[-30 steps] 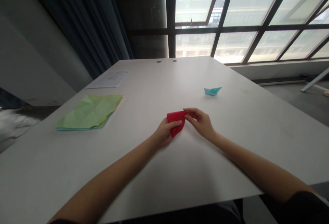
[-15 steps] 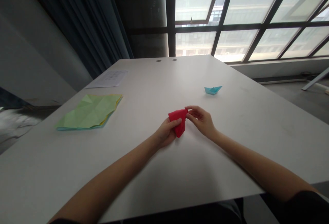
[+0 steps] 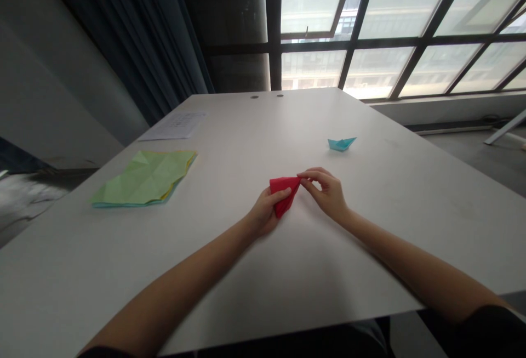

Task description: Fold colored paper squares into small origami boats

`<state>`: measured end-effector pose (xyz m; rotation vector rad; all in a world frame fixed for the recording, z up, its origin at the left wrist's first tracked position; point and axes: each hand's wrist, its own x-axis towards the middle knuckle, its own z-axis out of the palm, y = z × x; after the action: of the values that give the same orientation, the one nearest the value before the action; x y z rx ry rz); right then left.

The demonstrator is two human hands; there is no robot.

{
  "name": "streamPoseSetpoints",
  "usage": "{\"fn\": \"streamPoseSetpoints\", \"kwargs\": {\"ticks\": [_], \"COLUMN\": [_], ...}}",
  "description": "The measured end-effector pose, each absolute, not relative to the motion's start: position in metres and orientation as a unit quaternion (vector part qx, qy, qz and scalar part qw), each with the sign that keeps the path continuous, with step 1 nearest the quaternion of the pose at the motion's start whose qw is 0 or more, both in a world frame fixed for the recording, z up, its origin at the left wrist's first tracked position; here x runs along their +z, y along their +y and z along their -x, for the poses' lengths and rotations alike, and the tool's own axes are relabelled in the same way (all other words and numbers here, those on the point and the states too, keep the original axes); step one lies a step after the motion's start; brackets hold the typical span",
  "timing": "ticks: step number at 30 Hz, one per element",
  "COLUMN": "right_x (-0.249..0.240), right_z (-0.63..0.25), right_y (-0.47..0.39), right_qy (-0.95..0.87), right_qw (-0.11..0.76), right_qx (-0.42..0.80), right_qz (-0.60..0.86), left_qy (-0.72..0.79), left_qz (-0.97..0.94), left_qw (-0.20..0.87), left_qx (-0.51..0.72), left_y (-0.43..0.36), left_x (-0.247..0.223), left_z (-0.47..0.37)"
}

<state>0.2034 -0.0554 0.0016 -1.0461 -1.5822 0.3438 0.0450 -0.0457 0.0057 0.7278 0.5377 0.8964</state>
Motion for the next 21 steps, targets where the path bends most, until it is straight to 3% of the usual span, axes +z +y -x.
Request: {"fn": "streamPoseSetpoints", "kwargs": {"ticks": [14,21], "right_x": [0.0008,0.0020], "right_z": [-0.2055,-0.2061], "right_y": [-0.0520,-0.0530], "right_qy": [-0.659,-0.686], "right_qw": [0.586,0.555], "right_qx": [0.150,0.119], "right_qz": [0.447,0.455], "left_qy": [0.214,0.251], "left_qz": [-0.331,-0.327], "left_qw": [0.822,0.805], "left_qx": [0.410,0.427], "left_y": [-0.0498,-0.0471], "left_x": [0.0057,0.0054], "left_z": [-0.0450,-0.0480]}}
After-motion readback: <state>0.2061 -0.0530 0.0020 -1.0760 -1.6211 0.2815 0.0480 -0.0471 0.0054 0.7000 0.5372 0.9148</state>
